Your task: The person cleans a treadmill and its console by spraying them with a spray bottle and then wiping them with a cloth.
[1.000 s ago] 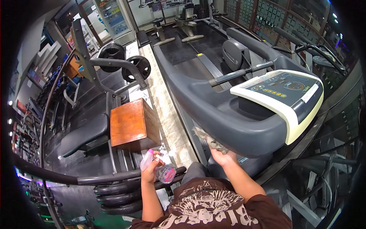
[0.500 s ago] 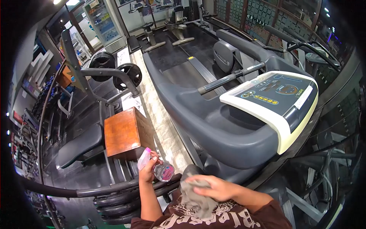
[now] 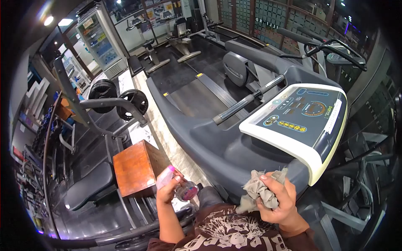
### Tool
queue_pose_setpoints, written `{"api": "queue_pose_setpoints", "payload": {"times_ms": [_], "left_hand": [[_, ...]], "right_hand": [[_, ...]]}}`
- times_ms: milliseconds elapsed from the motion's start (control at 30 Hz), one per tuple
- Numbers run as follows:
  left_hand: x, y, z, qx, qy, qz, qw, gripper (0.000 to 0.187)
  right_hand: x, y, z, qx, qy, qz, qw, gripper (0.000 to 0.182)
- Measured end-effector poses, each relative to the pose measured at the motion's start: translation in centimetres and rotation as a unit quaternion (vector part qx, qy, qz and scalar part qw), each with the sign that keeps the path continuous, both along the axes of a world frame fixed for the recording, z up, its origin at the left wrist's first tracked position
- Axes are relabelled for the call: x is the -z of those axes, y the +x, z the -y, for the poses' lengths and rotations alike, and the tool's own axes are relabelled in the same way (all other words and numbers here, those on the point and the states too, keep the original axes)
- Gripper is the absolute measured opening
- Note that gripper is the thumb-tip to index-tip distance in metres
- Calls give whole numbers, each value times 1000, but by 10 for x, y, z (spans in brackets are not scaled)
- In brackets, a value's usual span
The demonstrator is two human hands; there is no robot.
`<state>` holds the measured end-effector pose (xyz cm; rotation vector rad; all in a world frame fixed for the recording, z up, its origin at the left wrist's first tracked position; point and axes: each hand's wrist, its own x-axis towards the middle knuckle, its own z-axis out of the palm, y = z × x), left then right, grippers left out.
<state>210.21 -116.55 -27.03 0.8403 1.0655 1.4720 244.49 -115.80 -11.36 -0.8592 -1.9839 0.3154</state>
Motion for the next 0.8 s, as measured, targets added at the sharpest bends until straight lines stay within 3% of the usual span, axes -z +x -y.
{"api": "queue_pose_setpoints", "payload": {"times_ms": [133, 267, 400, 533, 800], "left_hand": [[2, -39, -39, -18, 12, 4, 1000, 24], [9, -82, -76, -15, 2, -1, 1000, 22], [13, -118, -120, -11, -10, 8, 1000, 20], [2, -153, -160, -4, -8, 23, 1000, 19], [-22, -231, -205, 48, -32, -20, 998, 18]], "right_hand": [[-5, -21, -8, 62, -24, 25, 997, 60], [-9, -49, -16, 213, -39, 90, 972, 49], [-12, -75, -16, 337, -132, 0, 932, 37], [-16, -94, -40, 439, -127, 33, 889, 31], [-10, -105, -67, 529, -125, 67, 837, 33]]}}
